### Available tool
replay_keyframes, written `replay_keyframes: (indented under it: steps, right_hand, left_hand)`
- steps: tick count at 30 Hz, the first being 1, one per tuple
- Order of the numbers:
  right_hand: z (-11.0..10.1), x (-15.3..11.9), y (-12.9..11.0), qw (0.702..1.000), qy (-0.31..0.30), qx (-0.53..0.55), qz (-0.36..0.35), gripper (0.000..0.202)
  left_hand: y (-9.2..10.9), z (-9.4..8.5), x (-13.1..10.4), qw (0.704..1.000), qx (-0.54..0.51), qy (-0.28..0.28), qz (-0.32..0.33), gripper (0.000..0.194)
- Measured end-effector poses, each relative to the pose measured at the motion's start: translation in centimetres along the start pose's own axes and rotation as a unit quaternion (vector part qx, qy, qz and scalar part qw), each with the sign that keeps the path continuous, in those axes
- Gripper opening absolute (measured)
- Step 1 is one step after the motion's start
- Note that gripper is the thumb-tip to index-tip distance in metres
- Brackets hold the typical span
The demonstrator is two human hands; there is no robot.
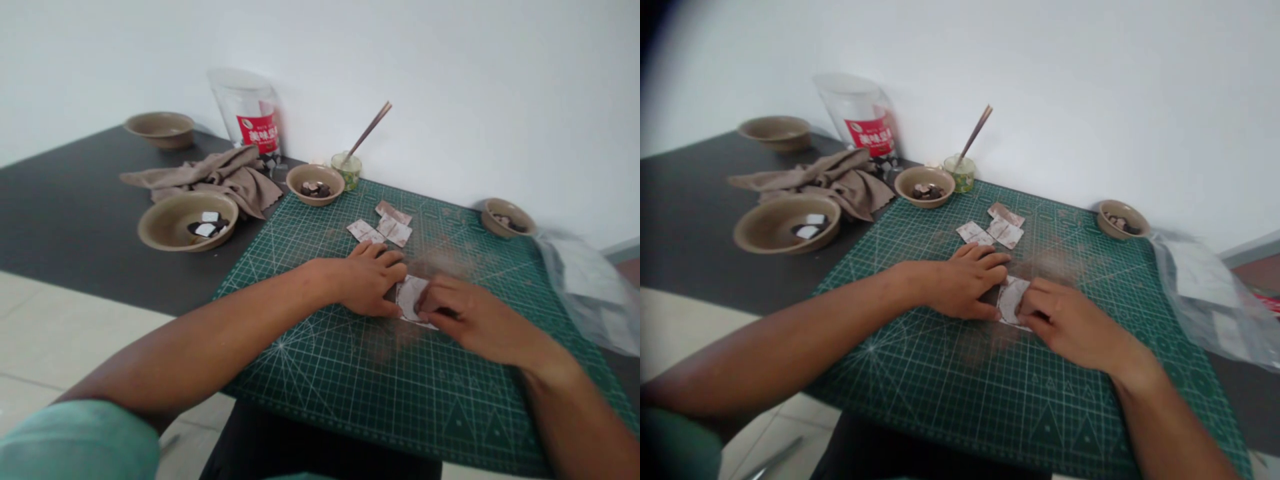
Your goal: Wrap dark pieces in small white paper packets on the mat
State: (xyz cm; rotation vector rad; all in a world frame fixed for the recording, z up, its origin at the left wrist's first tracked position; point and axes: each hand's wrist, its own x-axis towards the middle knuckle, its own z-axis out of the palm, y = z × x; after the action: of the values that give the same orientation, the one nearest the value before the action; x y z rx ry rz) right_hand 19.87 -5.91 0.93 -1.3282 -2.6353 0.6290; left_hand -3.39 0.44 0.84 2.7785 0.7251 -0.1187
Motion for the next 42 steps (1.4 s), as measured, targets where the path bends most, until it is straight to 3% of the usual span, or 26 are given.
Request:
replay_keyframes:
  steps: [5, 7, 10, 12, 16, 21, 24, 27, 31, 34, 37, 39, 42]
  right_hand:
    - [-0.1, -0.4, 0.5, 0.994, 0.073, -0.054, 0.059, 0.015]
    - [-0.3, -0.6, 0.4, 0.996, 0.046, -0.047, 0.059, 0.014]
    - [0.0, -0.5, -0.3, 1.000, -0.012, 0.017, -0.006, 0.015]
    - [0.3, -0.1, -0.6, 0.999, 0.015, 0.022, -0.023, 0.015]
    - [0.1, 0.2, 0.1, 0.994, 0.084, -0.050, 0.046, 0.015]
    - [0.4, -0.2, -0.6, 1.000, 0.007, 0.003, -0.012, 0.015]
    - [0.9, 0.4, -0.9, 0.996, 0.074, -0.043, 0.007, 0.016]
    - [0.3, 0.6, -0.3, 0.987, 0.099, -0.102, 0.069, 0.015]
    - [-0.2, -0.2, -0.3, 0.999, 0.003, -0.029, 0.016, 0.015]
    - [0.4, 0.0, -0.4, 0.999, 0.039, -0.006, -0.009, 0.012]
    - [0.4, 0.2, 0.0, 0.992, 0.093, -0.064, 0.051, 0.012]
    - [0.2, 0.1, 0.2, 0.991, 0.077, -0.082, 0.069, 0.013]
    - [0.3, -0.2, -0.4, 0.999, 0.009, -0.028, 0.014, 0.012]
  left_hand:
    - [-0.1, 0.2, 0.0, 1.000, -0.002, 0.007, 0.001, 0.059]
    - [-0.2, 0.2, 0.1, 1.000, -0.003, 0.006, -0.001, 0.060]
    - [-0.1, 0.2, 0.0, 1.000, -0.002, 0.005, 0.010, 0.060]
    - [-0.1, 0.3, 0.0, 1.000, -0.001, 0.008, 0.013, 0.060]
    - [-0.2, 0.3, 0.1, 1.000, 0.000, 0.012, 0.005, 0.061]
    - [-0.1, 0.3, 0.0, 1.000, 0.001, 0.014, 0.011, 0.060]
    - [0.0, 0.3, 0.0, 1.000, 0.005, 0.018, 0.008, 0.059]
    - [0.0, 0.2, 0.0, 1.000, 0.003, 0.012, -0.004, 0.057]
    - [-0.1, 0.3, 0.0, 1.000, -0.005, 0.010, 0.008, 0.058]
    - [-0.1, 0.3, 0.0, 1.000, -0.005, 0.017, 0.011, 0.057]
    - [-0.2, 0.4, 0.0, 1.000, -0.009, 0.014, -0.002, 0.057]
    - [-0.2, 0.3, 0.0, 1.000, -0.013, 0.012, 0.000, 0.058]
    - [-0.2, 0.3, 0.0, 1.000, -0.016, 0.011, 0.011, 0.058]
